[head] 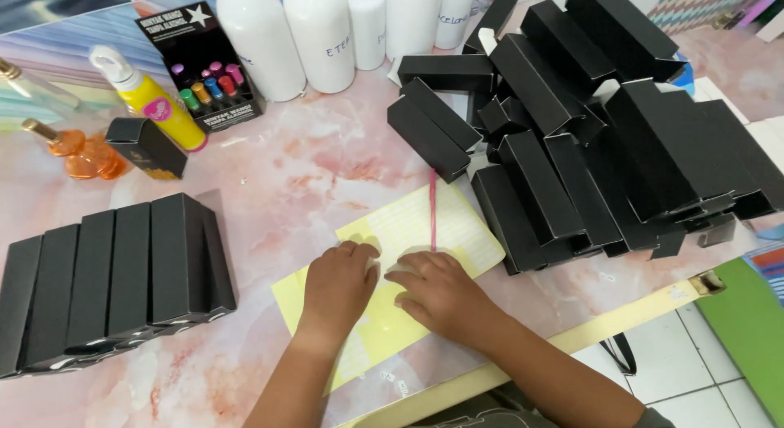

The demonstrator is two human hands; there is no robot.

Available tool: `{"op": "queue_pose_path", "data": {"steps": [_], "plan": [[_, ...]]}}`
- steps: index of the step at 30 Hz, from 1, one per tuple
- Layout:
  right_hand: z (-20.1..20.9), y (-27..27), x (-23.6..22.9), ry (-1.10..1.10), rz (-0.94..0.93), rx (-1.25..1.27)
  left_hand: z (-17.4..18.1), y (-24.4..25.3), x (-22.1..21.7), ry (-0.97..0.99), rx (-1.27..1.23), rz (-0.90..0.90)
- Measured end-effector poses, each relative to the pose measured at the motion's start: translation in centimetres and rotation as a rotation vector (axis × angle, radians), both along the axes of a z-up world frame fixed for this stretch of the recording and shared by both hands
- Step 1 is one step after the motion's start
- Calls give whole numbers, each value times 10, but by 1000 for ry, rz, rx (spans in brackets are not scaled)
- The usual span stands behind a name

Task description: The person is assembling black perfume boxes by folding the cardboard into shape and then peeling and applying white labels to each box.

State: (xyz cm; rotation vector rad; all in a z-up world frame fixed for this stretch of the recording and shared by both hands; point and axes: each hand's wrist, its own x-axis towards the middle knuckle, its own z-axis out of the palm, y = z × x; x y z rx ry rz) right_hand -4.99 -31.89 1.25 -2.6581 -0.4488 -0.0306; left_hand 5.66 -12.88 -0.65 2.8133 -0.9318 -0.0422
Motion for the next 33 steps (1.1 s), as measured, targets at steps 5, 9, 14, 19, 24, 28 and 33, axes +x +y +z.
{"op": "queue_pose_path", "data": {"steps": [5,9,14,19,24,28,33], "plan": [[7,-55,-17,-506,-272,-47,74,-73,4,37,-463,-153],[7,-98,-45,-728,-648,-291,98,-140,1,507,-890,-152],[-11,-123,-64,-683,-789,-310,86,-190,-5,600,-861,-161],[-26,-125,-65,-634,-837,-225,49,-223,10,531,-808,-171],[-44,-131,-62,-711,-823,-269,39,-236,15,521,-758,-127],[-49,-134,-61,-734,-819,-206,57,-236,14,554,-776,-102],[-44,-131,-62,-824,-873,-250,72,-235,10,667,-810,83]]}}
